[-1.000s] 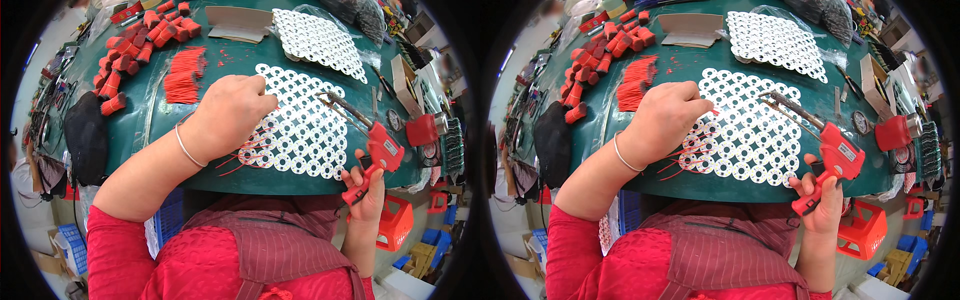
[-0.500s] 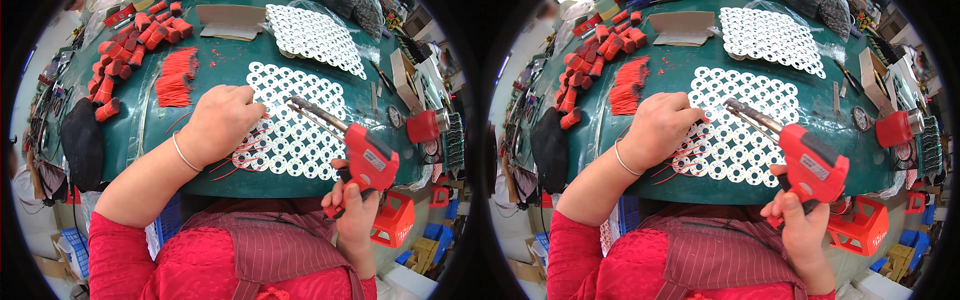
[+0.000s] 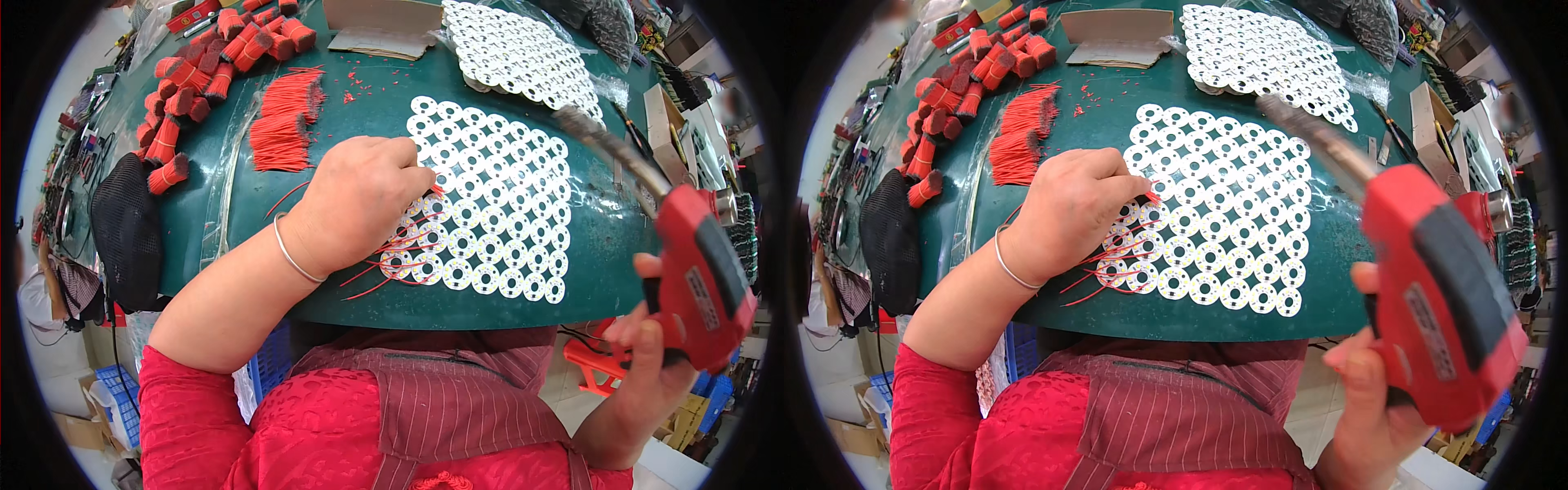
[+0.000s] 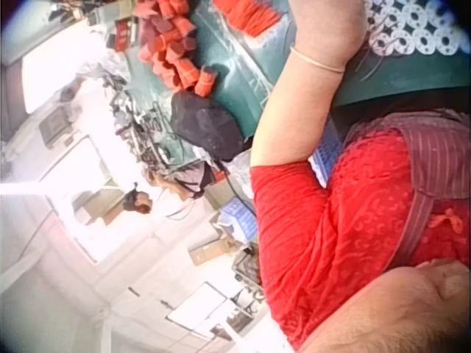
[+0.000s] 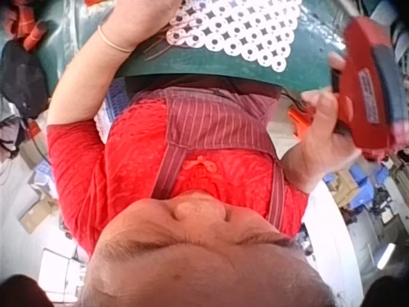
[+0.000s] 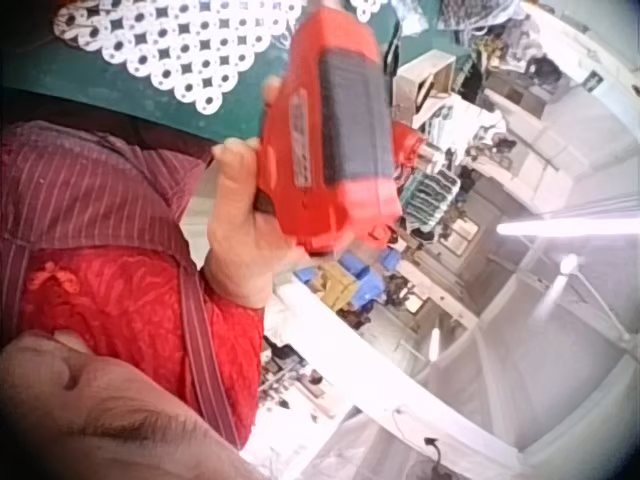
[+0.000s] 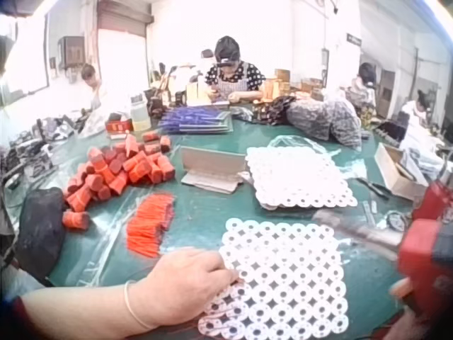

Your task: The person connects red wires to circular LED panels using a handheld soldering iron, attaching them one by one as the panels are arranged on an assembly grid.

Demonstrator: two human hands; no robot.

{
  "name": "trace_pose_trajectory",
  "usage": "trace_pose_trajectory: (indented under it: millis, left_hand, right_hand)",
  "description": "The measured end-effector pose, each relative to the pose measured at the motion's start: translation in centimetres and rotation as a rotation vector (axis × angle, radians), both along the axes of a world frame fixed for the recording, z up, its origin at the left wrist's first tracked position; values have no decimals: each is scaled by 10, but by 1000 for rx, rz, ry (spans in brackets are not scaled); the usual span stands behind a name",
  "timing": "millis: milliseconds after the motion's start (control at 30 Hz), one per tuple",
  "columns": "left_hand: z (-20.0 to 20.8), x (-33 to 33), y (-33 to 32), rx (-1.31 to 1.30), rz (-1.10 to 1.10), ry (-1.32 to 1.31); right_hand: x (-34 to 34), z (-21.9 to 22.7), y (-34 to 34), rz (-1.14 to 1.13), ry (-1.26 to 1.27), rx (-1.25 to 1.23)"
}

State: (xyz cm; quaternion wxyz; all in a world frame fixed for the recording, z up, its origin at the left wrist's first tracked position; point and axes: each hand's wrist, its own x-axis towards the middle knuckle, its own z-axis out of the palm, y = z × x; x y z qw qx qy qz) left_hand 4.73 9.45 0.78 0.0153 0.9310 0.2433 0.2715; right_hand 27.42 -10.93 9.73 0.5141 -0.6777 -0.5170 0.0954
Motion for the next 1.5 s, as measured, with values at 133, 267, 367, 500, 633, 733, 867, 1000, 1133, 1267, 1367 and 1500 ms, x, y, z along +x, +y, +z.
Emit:
trace_pose_trajectory:
  millis: [133,267,367,500,633,733,867,1000,1133,1267,1367,1500]
  left_hand:
    - [-1,-1,1,-1,-4,-13]
    - [0,-1,1,-1,-15,-9]
    - [-1,-3,1,1,-7,3]
    - [-2,-1,2,0,-20,-9]
    - [-2,-1,2,6,-21,-10]
    - [-2,-1,2,4,-20,-5]
    - [-3,-1,3,-5,-30,-17]
    - [-3,0,3,0,-21,0]
    - [-3,-1,3,12,-16,0]
    - [-2,-1,2,6,-17,-2]
    - [-3,0,2,11,-14,-1]
    - [-4,0,3,13,-20,-3]
  right_hand:
    - [-4,-24,2,192,385,-181]
    - [-14,-54,8,316,453,-199]
    - [-17,-59,11,335,437,-199]
    - [-10,-72,5,374,402,-177]
    - [-10,-76,4,362,371,-167]
    - [-12,-73,5,358,385,-197]
    - [-15,-75,7,344,375,-204]
    - [-17,-74,9,342,339,-201]
    - [-12,-77,5,350,395,-207]
    - [-11,-78,4,357,398,-203]
    - [-11,-79,5,353,402,-196]
    - [-20,-71,10,279,441,-140]
